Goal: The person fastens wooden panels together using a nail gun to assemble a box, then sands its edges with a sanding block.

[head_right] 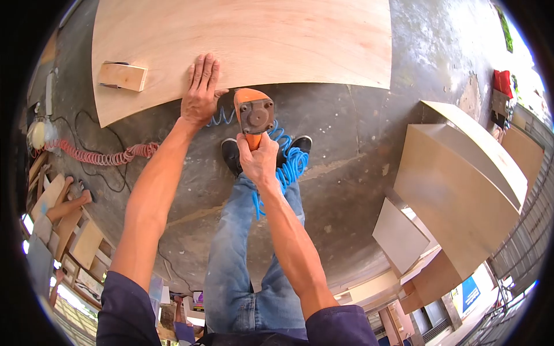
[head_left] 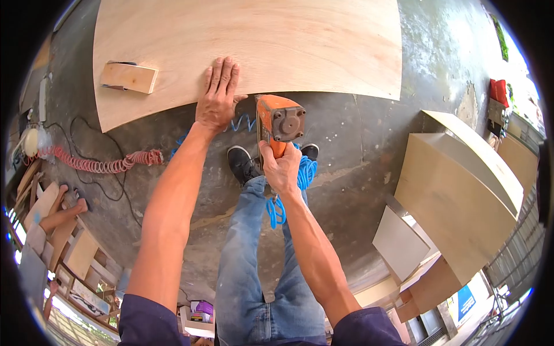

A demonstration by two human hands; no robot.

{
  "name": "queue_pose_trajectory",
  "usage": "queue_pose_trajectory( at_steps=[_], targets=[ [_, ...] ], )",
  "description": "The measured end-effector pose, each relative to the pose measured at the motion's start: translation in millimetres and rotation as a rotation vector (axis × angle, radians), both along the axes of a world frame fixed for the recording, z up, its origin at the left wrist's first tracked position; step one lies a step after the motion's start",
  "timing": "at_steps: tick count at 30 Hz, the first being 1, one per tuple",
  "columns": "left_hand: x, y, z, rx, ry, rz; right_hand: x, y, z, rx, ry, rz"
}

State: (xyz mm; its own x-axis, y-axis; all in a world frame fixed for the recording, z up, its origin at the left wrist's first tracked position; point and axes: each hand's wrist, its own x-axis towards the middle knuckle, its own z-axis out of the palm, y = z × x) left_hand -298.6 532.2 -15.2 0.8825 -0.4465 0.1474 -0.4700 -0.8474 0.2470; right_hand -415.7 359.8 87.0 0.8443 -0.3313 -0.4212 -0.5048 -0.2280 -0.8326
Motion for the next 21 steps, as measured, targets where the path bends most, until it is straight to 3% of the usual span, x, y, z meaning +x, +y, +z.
queue_pose_trajectory(
  at_steps=[3, 5, 9, 21],
  targets=[
    [0, -1, -1, 0.007, -0.012, -0.006, -7, -11, 6, -0.005, -0.007, -0.034],
    [0, 0, -2, 0.017, -0.023, -0.006, -18, -28, 2, 0.147, 0.134, -0.166],
    [-1, 0, -3, 0.029, -0.034, -0.01, 3, -57, 44, 0.211, 0.145, -0.266],
    [1, 0, -3, 0.049, -0.037, -0.018, 36, -82, 51, 0.22, 0.181, -0.14]
  ],
)
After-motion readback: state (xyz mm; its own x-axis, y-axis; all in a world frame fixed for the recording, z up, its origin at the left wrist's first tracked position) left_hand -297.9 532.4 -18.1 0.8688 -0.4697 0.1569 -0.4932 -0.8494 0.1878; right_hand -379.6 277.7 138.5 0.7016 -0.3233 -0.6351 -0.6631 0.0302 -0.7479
